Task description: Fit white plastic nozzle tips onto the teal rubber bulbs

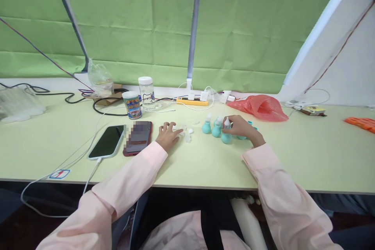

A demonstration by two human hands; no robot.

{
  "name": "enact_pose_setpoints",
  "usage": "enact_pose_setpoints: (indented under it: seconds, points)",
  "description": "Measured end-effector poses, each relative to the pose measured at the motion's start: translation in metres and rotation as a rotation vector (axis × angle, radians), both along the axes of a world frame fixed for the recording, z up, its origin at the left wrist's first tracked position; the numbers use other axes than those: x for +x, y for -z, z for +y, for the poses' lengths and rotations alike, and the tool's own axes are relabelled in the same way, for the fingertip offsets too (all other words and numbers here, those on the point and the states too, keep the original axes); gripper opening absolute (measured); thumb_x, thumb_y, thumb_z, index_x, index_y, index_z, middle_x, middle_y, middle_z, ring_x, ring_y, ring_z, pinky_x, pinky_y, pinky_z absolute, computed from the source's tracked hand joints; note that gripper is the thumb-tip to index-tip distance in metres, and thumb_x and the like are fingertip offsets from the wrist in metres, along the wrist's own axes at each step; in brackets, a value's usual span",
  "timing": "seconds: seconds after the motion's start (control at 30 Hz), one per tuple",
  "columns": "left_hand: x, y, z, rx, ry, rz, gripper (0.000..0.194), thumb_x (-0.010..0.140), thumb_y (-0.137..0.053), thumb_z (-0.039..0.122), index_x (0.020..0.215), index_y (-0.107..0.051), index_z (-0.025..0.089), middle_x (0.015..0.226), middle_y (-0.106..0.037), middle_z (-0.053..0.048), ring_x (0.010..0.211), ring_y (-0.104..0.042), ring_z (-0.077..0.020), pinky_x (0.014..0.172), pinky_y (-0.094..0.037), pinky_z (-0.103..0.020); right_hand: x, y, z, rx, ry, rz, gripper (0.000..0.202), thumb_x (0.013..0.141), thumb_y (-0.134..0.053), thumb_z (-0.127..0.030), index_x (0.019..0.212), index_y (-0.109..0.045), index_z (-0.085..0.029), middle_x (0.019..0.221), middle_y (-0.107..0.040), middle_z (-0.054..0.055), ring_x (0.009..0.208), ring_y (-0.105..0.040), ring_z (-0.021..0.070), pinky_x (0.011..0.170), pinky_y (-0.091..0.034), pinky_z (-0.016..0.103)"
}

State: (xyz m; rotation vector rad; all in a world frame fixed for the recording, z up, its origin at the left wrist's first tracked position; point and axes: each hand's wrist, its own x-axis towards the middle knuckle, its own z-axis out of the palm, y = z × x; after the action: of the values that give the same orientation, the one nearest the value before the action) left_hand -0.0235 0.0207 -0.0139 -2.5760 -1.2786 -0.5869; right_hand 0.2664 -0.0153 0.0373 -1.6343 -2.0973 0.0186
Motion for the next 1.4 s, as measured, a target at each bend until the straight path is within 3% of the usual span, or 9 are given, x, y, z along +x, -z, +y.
enact_pose_setpoints:
  seconds: [0.33, 0.5, 0.57, 0.67, 0.77, 0.83, 0.97, 1.1, 1.4]
  points:
    - [-0.003, -0.003, 0.003, 0.017, -0.084, -0.042, 0.019, 0.069, -0.050, 0.026, 0.085, -0.061, 0.023, 0.102, -0.044, -0.007, 0.097, -0.032, -0.0271, 0.074, -0.034, -0.039, 0.000, -0.004, -0.001, 0.150, 0.183, 0.007, 0.018, 0.059, -0.054, -0.034, 0.065, -0.056, -0.017, 0.061, -0.057, 0.001, 0.057, -0.049, 0.0127, 0.051, -0.033, 0.023]
    - [0.000, -0.002, 0.002, -0.018, -0.059, -0.039, 0.019, 0.070, -0.051, 0.029, 0.085, -0.061, 0.025, 0.100, -0.044, -0.007, 0.097, -0.032, -0.0269, 0.074, -0.034, -0.039, -0.005, -0.002, 0.002, 0.469, 0.425, 0.021, 0.027, 0.059, -0.054, -0.043, 0.068, -0.054, -0.017, 0.062, -0.057, 0.002, 0.061, -0.052, 0.0163, 0.052, -0.034, 0.025]
    - [0.001, -0.002, 0.001, -0.023, -0.057, -0.028, 0.020, 0.070, -0.050, 0.029, 0.087, -0.061, 0.025, 0.101, -0.044, -0.008, 0.098, -0.032, -0.0273, 0.074, -0.033, -0.040, -0.012, 0.002, 0.002, 0.629, 0.447, 0.023, 0.028, 0.063, -0.052, -0.042, 0.073, -0.054, -0.016, 0.065, -0.057, 0.003, 0.062, -0.052, 0.0164, 0.052, -0.033, 0.025]
    - [0.002, -0.003, 0.000, -0.015, -0.054, -0.002, 0.022, 0.070, -0.050, 0.029, 0.089, -0.060, 0.024, 0.102, -0.044, -0.009, 0.099, -0.032, -0.0280, 0.075, -0.033, -0.041, -0.036, 0.015, -0.001, 0.725, 0.237, -0.041, 0.021, 0.072, -0.045, -0.032, 0.080, -0.053, -0.014, 0.070, -0.057, 0.004, 0.060, -0.052, 0.0135, 0.051, -0.034, 0.024]
    - [0.003, -0.003, 0.000, 0.007, -0.050, 0.006, 0.022, 0.070, -0.050, 0.029, 0.088, -0.059, 0.021, 0.102, -0.044, -0.010, 0.098, -0.032, -0.0281, 0.075, -0.032, -0.042, -0.072, 0.030, -0.008, 0.595, -0.127, -0.211, 0.020, 0.075, -0.041, -0.020, 0.091, -0.052, -0.016, 0.086, -0.057, 0.006, 0.068, -0.052, 0.0127, 0.056, -0.037, 0.023]
    - [0.003, -0.003, -0.001, 0.013, -0.045, 0.009, 0.020, 0.069, -0.051, 0.028, 0.087, -0.058, 0.021, 0.101, -0.044, -0.010, 0.098, -0.033, -0.0280, 0.074, -0.033, -0.041, -0.095, 0.037, -0.013, 0.506, -0.249, -0.357, 0.030, 0.074, -0.038, -0.011, 0.102, -0.049, -0.018, 0.103, -0.052, 0.008, 0.080, -0.050, 0.0162, 0.062, -0.038, 0.025]
    - [0.005, -0.002, -0.001, 0.006, -0.039, 0.032, 0.017, 0.069, -0.050, 0.021, 0.084, -0.059, 0.020, 0.102, -0.044, -0.009, 0.098, -0.032, -0.0273, 0.074, -0.033, -0.040, -0.117, 0.044, -0.018, 0.375, -0.301, -0.510, 0.051, 0.067, -0.037, 0.001, 0.112, -0.042, -0.023, 0.123, -0.037, 0.006, 0.096, -0.040, 0.0235, 0.071, -0.037, 0.034]
    - [0.006, 0.001, 0.001, 0.009, -0.033, 0.027, 0.019, 0.071, -0.049, 0.020, 0.087, -0.060, 0.022, 0.102, -0.044, -0.010, 0.099, -0.032, -0.0269, 0.076, -0.032, -0.041, -0.114, 0.047, -0.017, 0.270, -0.338, -0.511, 0.043, 0.072, -0.035, -0.001, 0.110, -0.044, -0.021, 0.114, -0.045, 0.007, 0.097, -0.038, 0.0232, 0.075, -0.036, 0.036]
    - [0.007, 0.003, 0.001, -0.013, -0.022, -0.021, 0.015, 0.073, -0.048, 0.023, 0.077, -0.063, 0.020, 0.098, -0.047, -0.009, 0.096, -0.034, -0.0258, 0.073, -0.034, -0.040, -0.102, 0.043, -0.016, 0.056, -0.366, -0.179, 0.028, 0.079, -0.040, -0.024, 0.104, -0.048, -0.016, 0.092, -0.053, 0.008, 0.081, -0.050, 0.0168, 0.070, -0.039, 0.029]
